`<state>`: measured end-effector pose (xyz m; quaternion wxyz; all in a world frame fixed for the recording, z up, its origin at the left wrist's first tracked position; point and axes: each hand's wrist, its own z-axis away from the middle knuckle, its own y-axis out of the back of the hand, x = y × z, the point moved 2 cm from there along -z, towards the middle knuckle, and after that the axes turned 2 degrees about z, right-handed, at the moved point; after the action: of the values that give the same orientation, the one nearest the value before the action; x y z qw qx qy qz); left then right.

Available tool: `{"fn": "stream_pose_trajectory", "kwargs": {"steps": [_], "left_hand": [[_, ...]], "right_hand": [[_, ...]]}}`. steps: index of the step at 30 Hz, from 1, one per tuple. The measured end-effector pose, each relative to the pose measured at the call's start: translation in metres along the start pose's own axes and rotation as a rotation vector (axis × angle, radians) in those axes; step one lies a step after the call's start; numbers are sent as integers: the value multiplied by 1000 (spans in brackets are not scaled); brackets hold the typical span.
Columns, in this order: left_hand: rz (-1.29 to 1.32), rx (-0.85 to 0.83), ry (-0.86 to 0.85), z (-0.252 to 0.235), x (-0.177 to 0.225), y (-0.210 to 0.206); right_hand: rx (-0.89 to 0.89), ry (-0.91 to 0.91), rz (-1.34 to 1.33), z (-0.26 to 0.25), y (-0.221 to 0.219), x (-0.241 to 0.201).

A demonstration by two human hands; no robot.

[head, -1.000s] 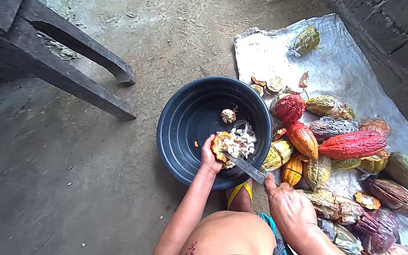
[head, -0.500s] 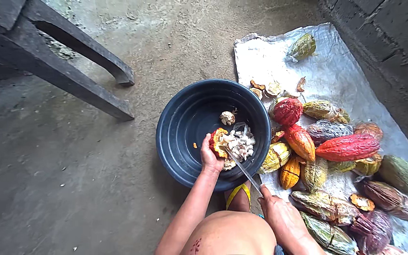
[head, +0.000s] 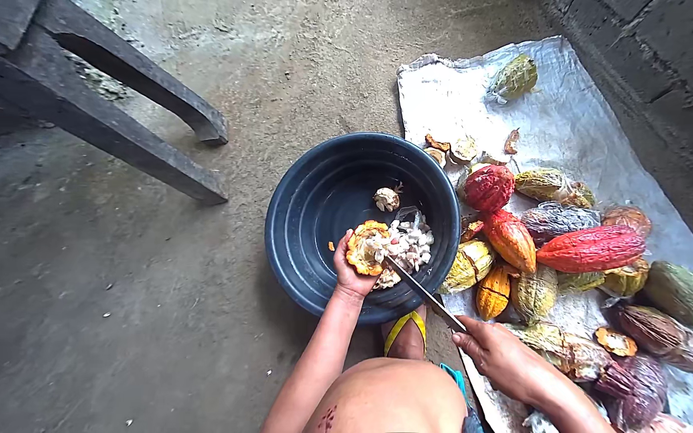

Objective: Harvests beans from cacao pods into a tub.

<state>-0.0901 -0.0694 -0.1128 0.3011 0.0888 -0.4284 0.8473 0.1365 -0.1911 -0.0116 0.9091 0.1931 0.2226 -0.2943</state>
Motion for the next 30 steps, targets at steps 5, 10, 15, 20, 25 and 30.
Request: {"fn": "stream_pose_trajectory", "kwargs": {"steps": [5, 10, 15, 20, 25, 30], "left_hand": [[36, -112, 132, 1, -2, 6], [-370, 47, -155, 4, 4, -20], [-724, 91, -413, -5, 13, -17], [-799, 53, -457, -6, 9, -10], [-935, -100, -539, -4, 15, -12], [-855, -124, -365, -4, 26, -7]], "right_hand": [[-86, 43, -264, 11, -3, 12], [102, -31, 44, 10, -6, 7], [149, -85, 136, 23, -11, 0], [172, 20, 20, 32, -10, -5], [135, -61, 101, 17, -3, -15], [150, -107, 203, 15, -7, -8]]}}
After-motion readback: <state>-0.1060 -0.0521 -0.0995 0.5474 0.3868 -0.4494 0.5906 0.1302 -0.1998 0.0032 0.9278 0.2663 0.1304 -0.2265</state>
